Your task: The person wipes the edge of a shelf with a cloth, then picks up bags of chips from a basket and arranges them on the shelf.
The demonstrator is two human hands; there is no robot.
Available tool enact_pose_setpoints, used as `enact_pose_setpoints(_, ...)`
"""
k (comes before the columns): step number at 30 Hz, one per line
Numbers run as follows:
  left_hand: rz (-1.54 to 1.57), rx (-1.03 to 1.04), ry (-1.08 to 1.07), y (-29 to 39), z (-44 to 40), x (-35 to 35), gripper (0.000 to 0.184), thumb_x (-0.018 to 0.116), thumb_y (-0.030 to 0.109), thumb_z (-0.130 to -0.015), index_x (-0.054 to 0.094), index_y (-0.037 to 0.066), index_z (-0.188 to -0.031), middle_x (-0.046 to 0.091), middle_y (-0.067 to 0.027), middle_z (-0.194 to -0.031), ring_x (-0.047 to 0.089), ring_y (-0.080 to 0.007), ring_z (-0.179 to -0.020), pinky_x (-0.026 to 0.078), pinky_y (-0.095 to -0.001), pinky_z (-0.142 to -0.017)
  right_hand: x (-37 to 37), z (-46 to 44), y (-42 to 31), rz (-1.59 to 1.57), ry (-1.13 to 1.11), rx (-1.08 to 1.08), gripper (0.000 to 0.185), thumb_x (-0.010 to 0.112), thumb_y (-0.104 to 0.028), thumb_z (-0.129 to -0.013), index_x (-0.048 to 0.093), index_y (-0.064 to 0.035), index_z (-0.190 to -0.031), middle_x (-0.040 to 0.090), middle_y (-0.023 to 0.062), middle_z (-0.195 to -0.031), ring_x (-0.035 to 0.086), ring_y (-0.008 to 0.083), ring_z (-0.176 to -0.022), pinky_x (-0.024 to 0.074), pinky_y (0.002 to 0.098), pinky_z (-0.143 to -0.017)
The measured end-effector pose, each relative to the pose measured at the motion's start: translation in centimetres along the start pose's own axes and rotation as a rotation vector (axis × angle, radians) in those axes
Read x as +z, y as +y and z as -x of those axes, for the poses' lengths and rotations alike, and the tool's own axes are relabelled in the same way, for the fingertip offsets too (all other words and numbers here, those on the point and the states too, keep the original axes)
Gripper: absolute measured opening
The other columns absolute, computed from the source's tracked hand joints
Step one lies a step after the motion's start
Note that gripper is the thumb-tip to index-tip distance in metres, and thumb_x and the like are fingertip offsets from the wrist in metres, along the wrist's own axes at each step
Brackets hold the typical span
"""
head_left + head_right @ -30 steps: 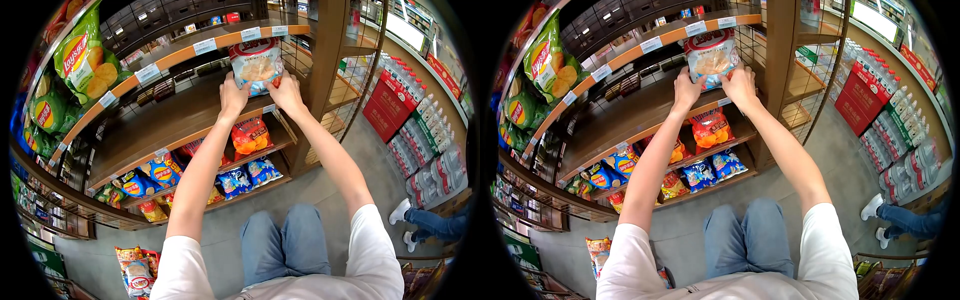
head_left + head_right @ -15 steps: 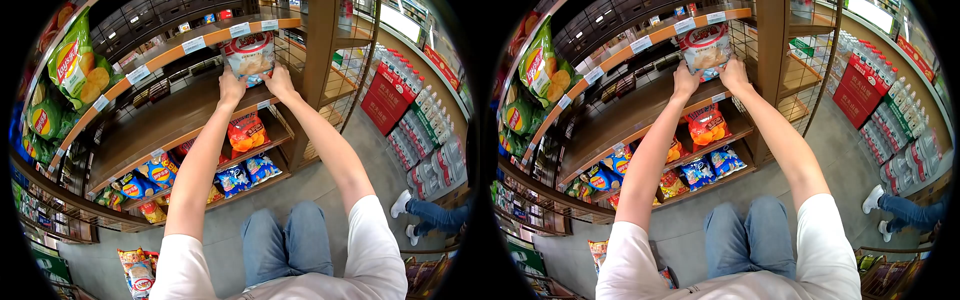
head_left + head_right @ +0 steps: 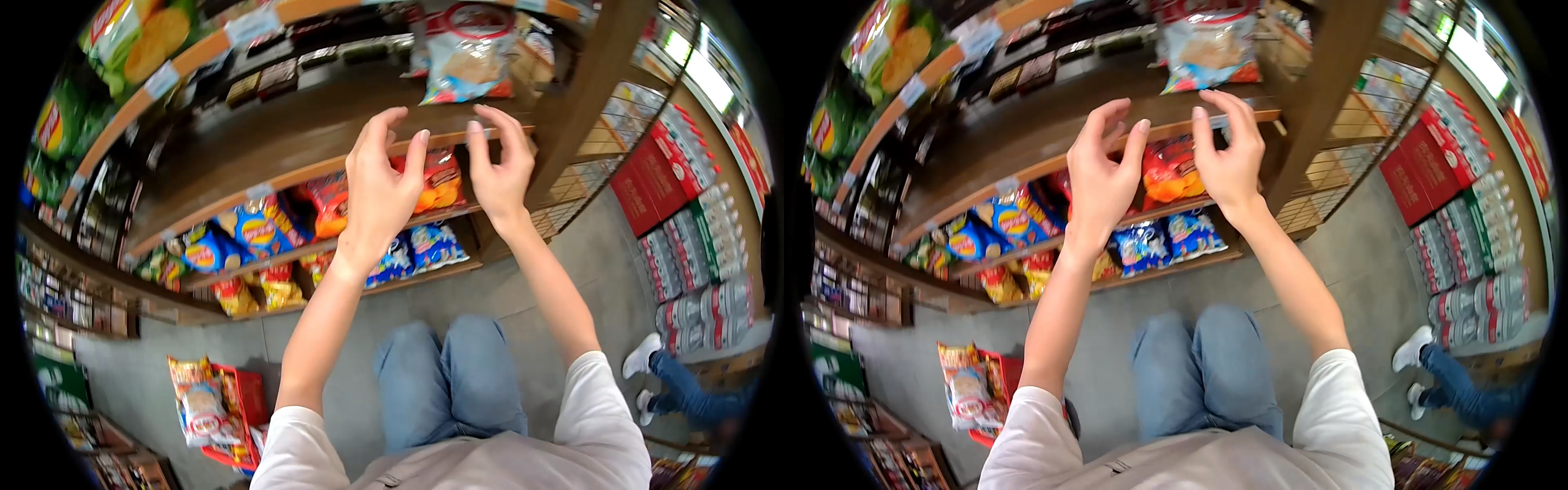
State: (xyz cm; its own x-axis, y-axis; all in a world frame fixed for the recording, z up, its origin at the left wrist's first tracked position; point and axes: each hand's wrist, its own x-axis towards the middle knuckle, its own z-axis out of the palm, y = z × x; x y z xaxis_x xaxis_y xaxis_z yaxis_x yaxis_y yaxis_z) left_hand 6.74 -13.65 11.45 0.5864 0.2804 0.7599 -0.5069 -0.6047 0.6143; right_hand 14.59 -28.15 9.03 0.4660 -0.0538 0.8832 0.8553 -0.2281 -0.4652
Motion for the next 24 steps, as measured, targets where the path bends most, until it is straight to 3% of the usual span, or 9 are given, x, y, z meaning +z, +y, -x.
enact_pose_setpoints(1,0.066,-0.084,0.021,0.0,1.0,-1.0,0.024,0.067,0.009,-0.093,0.061,-0.006,-0.110,0.070,-0.0170,-0.100,0.070,-0.0206,-0.091,0.059,-0.0327,-0.078,0.5,1.2,-0.1,-0.131,0.013,0.066,0.016,0.066,-0.004,-0.090,0.066,0.0014,-0.106,0.067,0.0131,-0.107,0.064,0.0236,-0.100,0.0489,0.0331,-0.091)
enact_pose_setpoints(3,0.102,-0.185,0.056,-0.8,2.3,-2.0,0.022,0.066,0.009,-0.094,0.062,-0.006,-0.109,0.070,-0.0152,-0.099,0.070,-0.0180,-0.088,0.059,-0.0302,-0.074,1.9,3.7,-1.5,-0.397,0.048,0.252,0.011,0.060,0.000,-0.095,0.063,0.0034,-0.105,0.066,0.0090,-0.104,0.062,0.0151,-0.099,0.0486,0.0274,-0.088)
enact_pose_setpoints(5,0.159,-0.292,0.060,-1.5,3.6,-2.4,0.016,0.065,0.009,-0.094,0.064,-0.005,-0.103,0.071,-0.0119,-0.094,0.070,-0.0140,-0.084,0.059,-0.0255,-0.067,2.9,5.8,-2.4,-0.442,0.053,0.305,0.012,0.058,0.000,-0.096,0.061,0.0038,-0.107,0.065,0.0094,-0.104,0.062,0.0137,-0.097,0.0491,0.0269,-0.087)
enact_pose_setpoints(8,0.107,-0.313,0.068,-2.0,5.4,-3.3,0.016,0.065,0.010,-0.094,0.065,-0.005,-0.100,0.072,-0.0102,-0.087,0.071,-0.0135,-0.077,0.058,-0.0248,-0.063,4.2,8.6,-2.9,-0.496,0.021,0.394,0.012,0.058,-0.003,-0.098,0.061,0.0023,-0.108,0.066,0.0086,-0.102,0.063,0.0121,-0.094,0.0508,0.0263,-0.085)
enact_pose_setpoints(11,0.077,-0.382,0.116,-3.2,7.5,-5.5,0.017,0.065,0.013,-0.095,0.065,-0.004,-0.098,0.072,-0.0089,-0.080,0.070,-0.0124,-0.071,0.054,-0.0228,-0.057,5.2,10.1,-3.2,-0.554,-0.069,0.506,0.014,0.059,-0.006,-0.098,0.061,0.0007,-0.110,0.066,0.0060,-0.094,0.063,0.0085,-0.079,0.0516,0.0220,-0.073)
enact_pose_setpoints(12,0.069,-0.464,0.115,-3.5,8.3,-6.6,0.018,0.066,0.015,-0.095,0.065,-0.004,-0.097,0.071,-0.0083,-0.078,0.070,-0.0117,-0.068,0.053,-0.0221,-0.056,5.9,10.8,-3.3,-0.592,-0.099,0.515,0.014,0.058,-0.008,-0.099,0.061,0.0005,-0.110,0.064,0.0034,-0.083,0.060,0.0066,-0.069,0.0495,0.0210,-0.065)
enact_pose_setpoints(15,0.004,-0.545,0.205,-5.1,11.4,-9.7,0.020,0.066,0.017,-0.096,0.065,-0.003,-0.094,0.068,-0.0052,-0.070,0.063,-0.0070,-0.058,0.048,-0.0206,-0.051,8.2,13.5,-4.8,-0.701,-0.256,0.630,0.014,0.056,-0.009,-0.100,0.061,0.0005,-0.108,0.057,-0.0008,-0.069,0.053,0.0040,-0.060,0.0429,0.0187,-0.055)
enact_pose_setpoints(20,-0.160,-0.726,0.325,-5.6,17.2,-15.8,0.019,0.067,0.013,-0.093,0.065,-0.004,-0.084,0.064,-0.0073,-0.060,0.058,-0.0074,-0.052,0.046,-0.0243,-0.049,12.6,19.5,-9.1,-0.843,-0.493,0.781,0.012,0.057,-0.010,-0.100,0.060,-0.0015,-0.108,0.055,-0.0028,-0.066,0.044,0.0017,-0.052,0.0353,0.0192,-0.047)
enact_pose_setpoints(24,-0.393,-0.896,0.275,-4.4,23.7,-22.5,0.025,0.066,0.020,-0.095,0.066,-0.005,-0.090,0.067,-0.0073,-0.067,0.063,-0.0092,-0.054,0.050,-0.0237,-0.049,13.5,24.9,-11.5,-0.946,-0.690,0.868,0.011,0.058,-0.008,-0.099,0.061,-0.0013,-0.107,0.047,-0.0071,-0.061,0.037,-0.0009,-0.050,0.0257,0.0185,-0.046)
